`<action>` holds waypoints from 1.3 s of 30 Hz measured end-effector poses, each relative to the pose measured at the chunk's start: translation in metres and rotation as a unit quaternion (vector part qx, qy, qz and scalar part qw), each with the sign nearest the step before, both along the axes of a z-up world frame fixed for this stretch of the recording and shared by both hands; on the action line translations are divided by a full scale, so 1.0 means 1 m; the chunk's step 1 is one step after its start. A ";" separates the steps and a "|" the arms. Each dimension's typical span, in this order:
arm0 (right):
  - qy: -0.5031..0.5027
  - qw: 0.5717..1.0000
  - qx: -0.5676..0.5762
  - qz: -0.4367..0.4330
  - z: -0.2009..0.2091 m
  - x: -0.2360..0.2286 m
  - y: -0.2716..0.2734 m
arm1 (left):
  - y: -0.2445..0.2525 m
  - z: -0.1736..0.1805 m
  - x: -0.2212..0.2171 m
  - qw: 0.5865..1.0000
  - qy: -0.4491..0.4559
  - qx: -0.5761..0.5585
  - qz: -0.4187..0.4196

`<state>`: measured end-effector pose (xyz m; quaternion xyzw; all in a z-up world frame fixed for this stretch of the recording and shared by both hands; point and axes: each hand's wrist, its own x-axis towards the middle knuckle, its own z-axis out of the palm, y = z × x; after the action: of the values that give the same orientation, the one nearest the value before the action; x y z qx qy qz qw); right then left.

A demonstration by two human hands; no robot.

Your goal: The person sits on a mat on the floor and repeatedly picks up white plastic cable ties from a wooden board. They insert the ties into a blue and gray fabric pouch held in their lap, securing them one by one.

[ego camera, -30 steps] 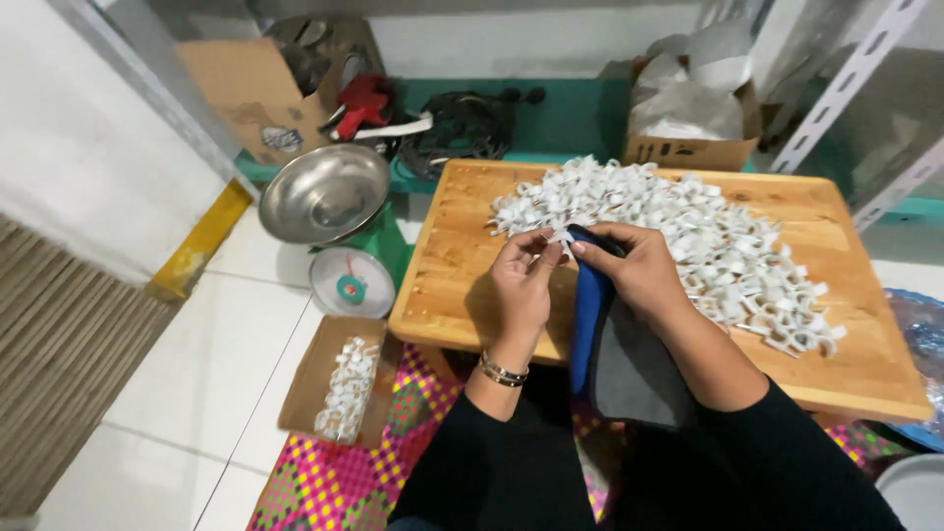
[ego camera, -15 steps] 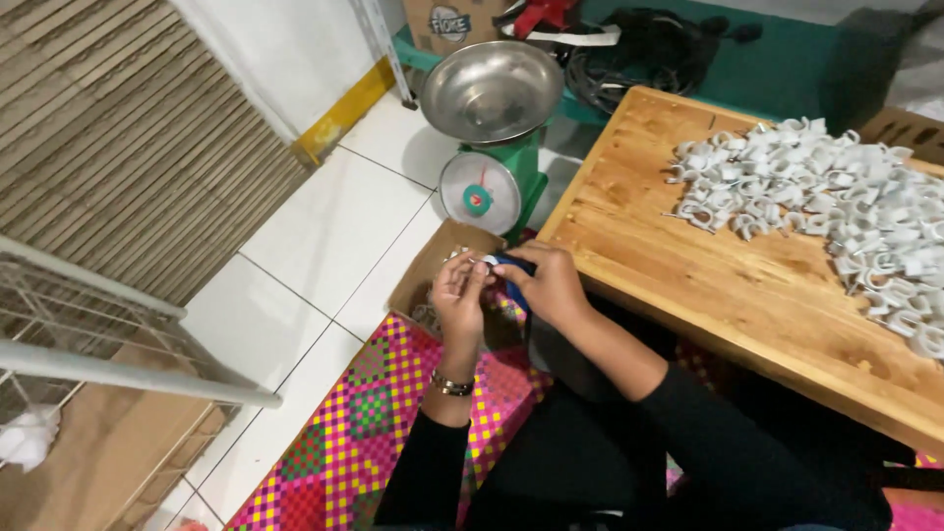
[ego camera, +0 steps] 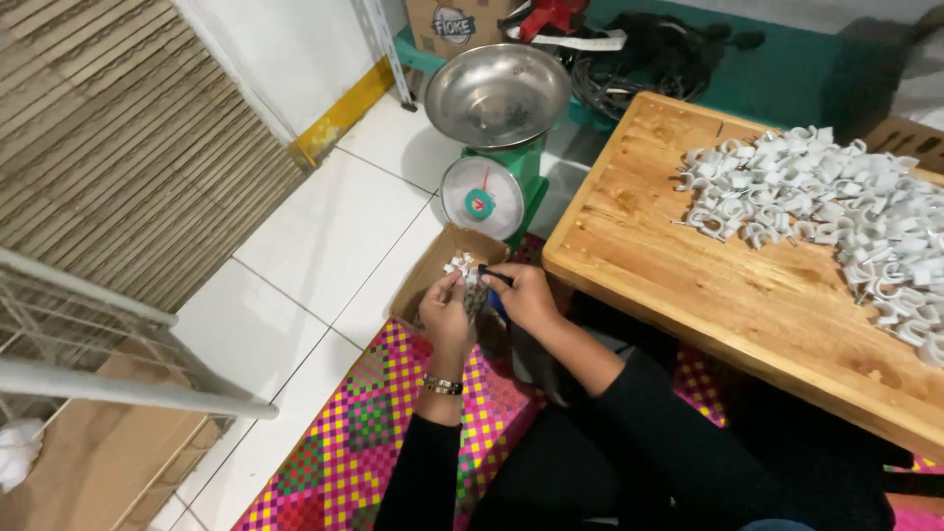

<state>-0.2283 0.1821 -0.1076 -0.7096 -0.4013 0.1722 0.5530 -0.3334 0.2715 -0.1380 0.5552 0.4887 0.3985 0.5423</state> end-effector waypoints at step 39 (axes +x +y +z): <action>-0.022 0.950 -0.067 -0.305 0.124 0.263 -0.316 | -0.236 0.163 0.326 0.669 0.224 0.461 -0.538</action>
<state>0.0343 -0.1338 0.0165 -0.8371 -0.1650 0.0062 0.5215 -0.0078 0.0355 0.0251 0.9738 -0.0341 0.0755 0.2120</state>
